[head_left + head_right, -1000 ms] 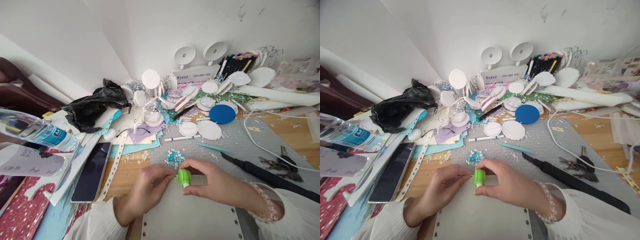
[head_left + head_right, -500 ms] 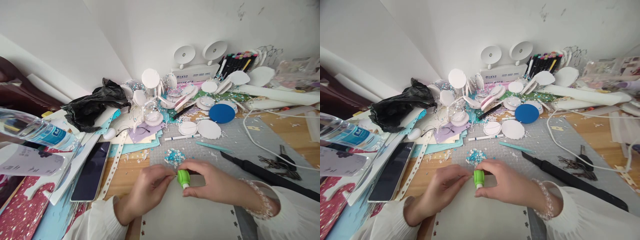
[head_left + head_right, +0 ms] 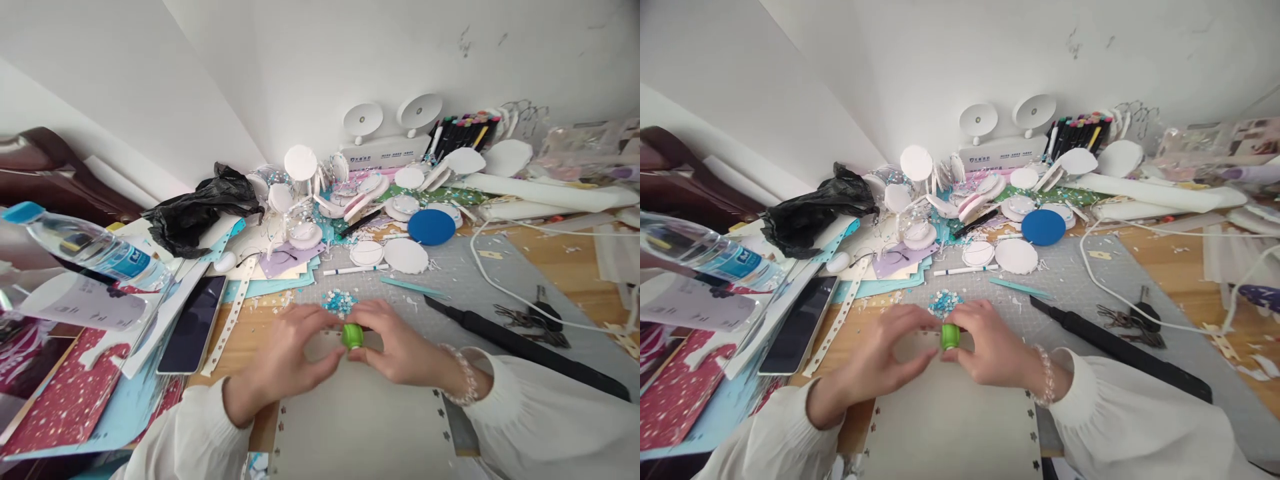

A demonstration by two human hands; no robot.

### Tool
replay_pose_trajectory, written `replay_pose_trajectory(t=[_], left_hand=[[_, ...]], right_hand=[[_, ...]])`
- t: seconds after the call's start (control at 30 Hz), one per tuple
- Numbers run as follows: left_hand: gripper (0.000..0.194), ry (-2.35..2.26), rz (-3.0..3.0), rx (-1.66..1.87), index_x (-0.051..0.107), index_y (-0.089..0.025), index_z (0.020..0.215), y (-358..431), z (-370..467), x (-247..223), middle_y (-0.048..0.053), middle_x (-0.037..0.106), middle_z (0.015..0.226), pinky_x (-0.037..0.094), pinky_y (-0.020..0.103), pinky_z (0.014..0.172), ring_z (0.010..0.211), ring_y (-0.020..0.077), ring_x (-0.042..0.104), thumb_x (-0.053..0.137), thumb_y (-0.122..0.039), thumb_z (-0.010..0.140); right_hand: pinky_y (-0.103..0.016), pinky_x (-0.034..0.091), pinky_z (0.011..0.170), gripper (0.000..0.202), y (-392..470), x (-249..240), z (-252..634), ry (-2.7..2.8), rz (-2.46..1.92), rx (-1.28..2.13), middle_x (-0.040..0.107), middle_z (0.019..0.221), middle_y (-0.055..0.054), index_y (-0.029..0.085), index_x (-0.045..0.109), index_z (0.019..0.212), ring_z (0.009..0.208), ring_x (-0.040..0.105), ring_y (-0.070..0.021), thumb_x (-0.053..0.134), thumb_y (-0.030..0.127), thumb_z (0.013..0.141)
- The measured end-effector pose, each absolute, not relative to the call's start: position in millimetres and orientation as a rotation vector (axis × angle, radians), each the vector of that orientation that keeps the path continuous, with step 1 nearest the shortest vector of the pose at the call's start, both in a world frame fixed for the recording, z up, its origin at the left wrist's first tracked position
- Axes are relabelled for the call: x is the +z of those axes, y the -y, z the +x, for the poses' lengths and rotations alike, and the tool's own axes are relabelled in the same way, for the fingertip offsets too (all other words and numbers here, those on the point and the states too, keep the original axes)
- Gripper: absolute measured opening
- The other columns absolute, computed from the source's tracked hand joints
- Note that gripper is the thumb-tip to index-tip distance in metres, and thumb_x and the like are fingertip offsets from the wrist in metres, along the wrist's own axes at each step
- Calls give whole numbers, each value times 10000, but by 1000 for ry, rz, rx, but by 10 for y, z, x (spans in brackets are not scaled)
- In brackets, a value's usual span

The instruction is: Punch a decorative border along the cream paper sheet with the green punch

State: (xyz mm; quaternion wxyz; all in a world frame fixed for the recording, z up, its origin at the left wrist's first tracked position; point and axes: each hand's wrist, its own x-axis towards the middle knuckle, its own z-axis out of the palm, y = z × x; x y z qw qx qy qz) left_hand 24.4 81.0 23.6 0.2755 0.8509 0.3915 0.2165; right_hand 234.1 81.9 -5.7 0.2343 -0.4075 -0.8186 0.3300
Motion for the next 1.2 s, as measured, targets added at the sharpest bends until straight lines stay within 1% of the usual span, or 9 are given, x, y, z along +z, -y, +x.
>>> replay_pose_trajectory(t=[0.1,0.17,0.37,0.53,0.7,0.8,0.9,1.0,1.2], left_hand=[[574,-1137,2605,293,636,-152,1011,-832,341,424,109,671,969,416,467,839,925,313,589,705,-632,703],[626,-1134,2728,139,635,-144,901,-856,425,481,103,660,878,405,458,807,864,307,582,668,-726,671],[407,-1148,2686,-25,606,-162,762,-895,568,462,64,649,736,374,369,726,737,242,589,668,-565,770],[381,-1136,2638,112,584,-173,740,-871,548,356,43,645,710,347,352,711,733,226,586,670,-543,766],[367,-1180,2596,53,594,-171,788,-872,520,307,50,662,770,375,353,736,783,245,608,686,-526,767],[379,-1188,2592,-44,611,-174,795,-895,475,364,44,674,788,396,357,769,795,251,624,715,-535,749],[247,-1161,2587,-84,625,-183,773,-922,399,384,21,685,772,397,324,750,767,214,634,632,-410,869],[239,-1151,2572,-81,634,-185,758,-933,332,348,11,685,750,393,295,716,733,184,633,538,-307,940],[200,-1087,2562,-78,634,-191,707,-913,341,346,-3,657,672,401,293,721,671,171,624,575,-244,891]], right_hand=[[-432,412,846,169,-810,-74,2342,2245,-1085,851,647,907,-63,194,566,893,899,582,-257,666,193,758],[-437,413,838,159,-807,-76,2340,2254,-1064,830,633,887,-60,195,561,877,885,563,-256,663,191,755],[-447,435,817,139,-819,-100,2355,2252,-1007,784,605,835,-53,201,525,806,840,552,-249,641,169,737],[-523,340,1025,161,-826,-150,2374,2231,-968,771,645,858,-38,216,538,827,917,589,-250,655,169,727],[-533,283,1082,174,-831,-188,2334,2256,-971,747,637,818,-14,218,544,809,907,604,-238,678,147,724],[-539,270,1083,168,-848,-172,2328,2277,-976,735,645,837,-22,212,575,866,919,604,-240,695,179,753],[-544,306,1043,204,-868,-121,2362,2293,-979,725,663,903,-56,206,596,955,947,588,-259,702,257,788],[-521,350,998,247,-875,-58,2405,2322,-958,733,662,936,-66,207,603,986,950,570,-267,709,324,796],[-445,414,912,229,-847,-16,2407,2381,-937,823,642,956,-64,210,586,989,958,551,-259,684,338,827]])
